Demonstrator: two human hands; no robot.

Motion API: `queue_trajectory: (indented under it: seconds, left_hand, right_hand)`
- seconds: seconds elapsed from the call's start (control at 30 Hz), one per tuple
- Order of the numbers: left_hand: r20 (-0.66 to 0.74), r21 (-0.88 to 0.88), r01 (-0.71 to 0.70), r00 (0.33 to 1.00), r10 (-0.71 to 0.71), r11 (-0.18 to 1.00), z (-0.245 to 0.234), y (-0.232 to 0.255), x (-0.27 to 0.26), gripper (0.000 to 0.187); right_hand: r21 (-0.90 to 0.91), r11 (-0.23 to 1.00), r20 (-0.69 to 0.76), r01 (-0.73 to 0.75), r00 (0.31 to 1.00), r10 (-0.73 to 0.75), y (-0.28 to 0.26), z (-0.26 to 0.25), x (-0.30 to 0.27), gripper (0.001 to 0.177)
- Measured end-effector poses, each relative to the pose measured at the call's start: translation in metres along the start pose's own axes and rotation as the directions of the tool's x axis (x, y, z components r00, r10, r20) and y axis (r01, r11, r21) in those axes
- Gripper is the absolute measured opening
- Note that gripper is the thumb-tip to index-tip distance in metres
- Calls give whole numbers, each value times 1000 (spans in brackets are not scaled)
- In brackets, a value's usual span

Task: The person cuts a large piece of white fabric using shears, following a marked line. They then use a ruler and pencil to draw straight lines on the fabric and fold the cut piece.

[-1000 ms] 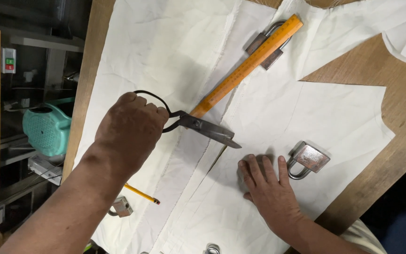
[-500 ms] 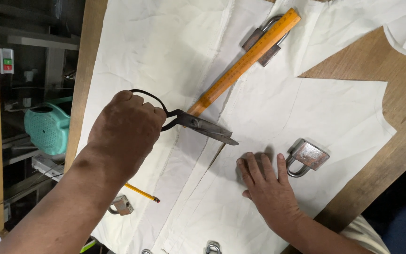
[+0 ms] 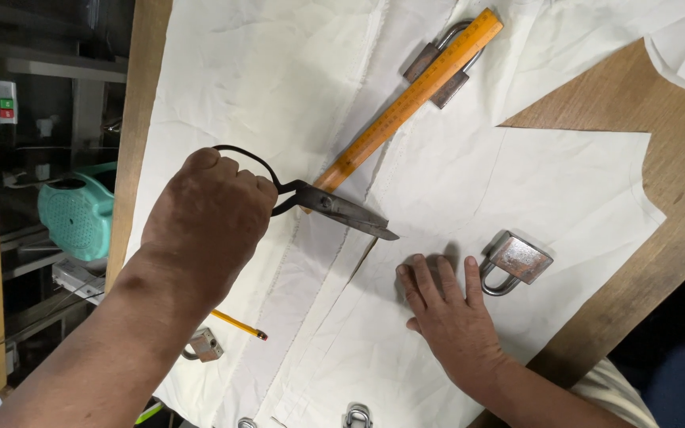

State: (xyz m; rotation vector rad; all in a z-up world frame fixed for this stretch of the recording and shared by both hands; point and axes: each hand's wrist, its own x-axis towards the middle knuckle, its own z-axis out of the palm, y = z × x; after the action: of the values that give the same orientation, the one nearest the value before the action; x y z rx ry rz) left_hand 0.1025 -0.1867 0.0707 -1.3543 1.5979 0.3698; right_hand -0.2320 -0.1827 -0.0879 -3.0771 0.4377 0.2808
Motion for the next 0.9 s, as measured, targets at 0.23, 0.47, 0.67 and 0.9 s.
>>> queue_trajectory:
  seconds: [0.23,0.47,0.67,0.9]
  left_hand:
    - [-68,51,5,998,-1,999,-5,1,1,30]
    - [-15,106,-2,1000,3,994,-15,1,0,26]
    - [-27,117,0,1000,3,993,-19,1,-1,21]
    - [-30,119,42,999,-39,992,-11,6,-4,24]
  right_hand:
    - [23,1000,-8,-9,1000,9,0,1,0,102]
    - [15,1000,-12,-7,1000,7,0,0,0,101]
    - [15,1000,-15,-14,1000,14,0,4,-1,103]
    - [26,1000,-22,-7,1000,7,1,1,0,102]
